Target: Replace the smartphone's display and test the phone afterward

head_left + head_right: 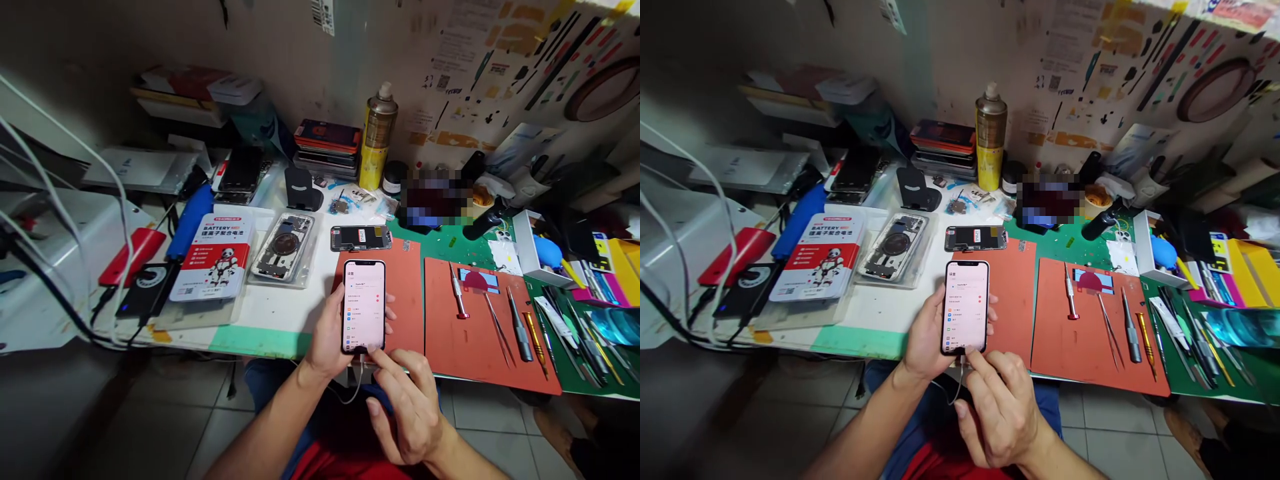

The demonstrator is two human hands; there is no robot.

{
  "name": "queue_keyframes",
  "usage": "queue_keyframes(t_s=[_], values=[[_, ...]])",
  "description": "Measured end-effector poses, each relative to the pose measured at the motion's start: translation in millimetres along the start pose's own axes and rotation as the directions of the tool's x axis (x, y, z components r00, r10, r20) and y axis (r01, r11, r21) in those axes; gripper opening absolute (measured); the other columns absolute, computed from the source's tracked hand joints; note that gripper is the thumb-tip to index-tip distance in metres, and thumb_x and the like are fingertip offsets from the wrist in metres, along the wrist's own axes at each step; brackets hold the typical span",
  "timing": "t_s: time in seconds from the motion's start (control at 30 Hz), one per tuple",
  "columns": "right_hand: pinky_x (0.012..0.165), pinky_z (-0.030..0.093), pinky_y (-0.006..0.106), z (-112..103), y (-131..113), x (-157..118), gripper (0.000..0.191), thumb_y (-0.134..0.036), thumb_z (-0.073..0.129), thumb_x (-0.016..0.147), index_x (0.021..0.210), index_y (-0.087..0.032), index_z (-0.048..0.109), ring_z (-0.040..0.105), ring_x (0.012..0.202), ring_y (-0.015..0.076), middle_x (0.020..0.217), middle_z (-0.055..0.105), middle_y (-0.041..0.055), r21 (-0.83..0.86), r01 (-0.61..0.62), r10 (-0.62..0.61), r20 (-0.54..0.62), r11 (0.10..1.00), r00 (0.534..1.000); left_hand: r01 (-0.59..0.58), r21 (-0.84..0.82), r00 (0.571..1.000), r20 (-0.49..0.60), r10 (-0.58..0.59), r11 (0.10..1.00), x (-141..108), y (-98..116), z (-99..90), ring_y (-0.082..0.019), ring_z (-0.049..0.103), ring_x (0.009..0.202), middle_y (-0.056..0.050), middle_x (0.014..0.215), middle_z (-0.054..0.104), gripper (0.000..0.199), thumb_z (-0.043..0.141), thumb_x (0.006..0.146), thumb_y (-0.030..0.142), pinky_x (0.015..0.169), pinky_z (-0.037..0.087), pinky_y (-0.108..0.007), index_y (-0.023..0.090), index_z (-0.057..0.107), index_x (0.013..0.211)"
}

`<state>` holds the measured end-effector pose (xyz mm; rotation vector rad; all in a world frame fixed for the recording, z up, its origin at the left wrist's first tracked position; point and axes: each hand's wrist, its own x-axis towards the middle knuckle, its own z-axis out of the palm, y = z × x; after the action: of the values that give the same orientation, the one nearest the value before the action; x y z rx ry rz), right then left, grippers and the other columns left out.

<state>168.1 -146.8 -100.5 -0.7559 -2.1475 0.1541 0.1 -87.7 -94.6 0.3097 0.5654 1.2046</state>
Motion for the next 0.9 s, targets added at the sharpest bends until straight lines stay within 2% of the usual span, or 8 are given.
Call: queue_keyframes(t_s=[0.2,0.33,0.47,0.57,0.9], values=[[0.097,0.048,0.048,1.7,5.3,7.5,0.030,-0.019,0.056,0.097,0.123,-0.006,0.065,0.058,0.118,0.0335,0.136,0.072,0.0213,-0.074,-0.033,0.037,0.047,0.997,0.998,0.050,0.004,0.997,0.065,-0.050,0.999,-0.1,-1.3,-3.4,-0.025,0.072,0.081,-0.019,0.104,0.076,0.071,0.039,0.105,0.065,0.077,0.058,-0.036,0.006,0.074,0.123],[0.101,0.045,0.051,1.9,7.9,10.0,0.034,-0.014,0.057,0.096,0.128,-0.004,0.063,0.054,0.127,0.0365,0.142,0.068,0.0234,-0.089,-0.085,0.090,0.053,0.992,0.995,0.045,0.011,0.997,0.059,-0.046,0.999,-0.5,-1.7,-4.2,-0.028,0.072,0.088,-0.019,0.101,0.076,0.072,0.039,0.105,0.066,0.081,0.058,-0.037,0.007,0.075,0.122],[0.097,0.047,0.050,-2.5,7.0,9.6,0.032,-0.011,0.057,0.094,0.125,-0.005,0.064,0.058,0.120,0.0340,0.137,0.070,0.0234,-0.052,-0.037,0.039,0.027,0.998,0.999,0.043,0.021,0.997,0.064,-0.044,0.999,-0.3,-1.3,-2.4,-0.026,0.071,0.084,-0.019,0.102,0.076,0.073,0.035,0.106,0.065,0.078,0.058,-0.035,0.006,0.075,0.122],[0.093,0.047,0.047,-3.1,6.0,9.3,0.030,-0.011,0.056,0.094,0.121,-0.006,0.066,0.060,0.114,0.0316,0.132,0.074,0.0206,-0.063,-0.016,0.020,0.054,0.998,0.998,0.040,0.021,0.997,0.069,-0.042,0.999,-0.1,-0.9,-1.9,-0.025,0.071,0.083,-0.019,0.103,0.075,0.072,0.034,0.106,0.064,0.079,0.058,-0.035,0.007,0.075,0.122],[0.100,0.047,0.050,2.8,9.3,7.2,0.041,-0.008,0.060,0.092,0.132,-0.005,0.061,0.057,0.126,0.0358,0.140,0.070,0.0218,-0.083,-0.065,0.067,0.022,0.994,0.997,0.018,0.010,0.999,0.052,-0.018,1.000,-0.5,-1.6,-2.2,-0.026,0.072,0.088,-0.018,0.103,0.077,0.068,0.037,0.107,0.062,0.081,0.058,-0.036,0.009,0.075,0.122]])
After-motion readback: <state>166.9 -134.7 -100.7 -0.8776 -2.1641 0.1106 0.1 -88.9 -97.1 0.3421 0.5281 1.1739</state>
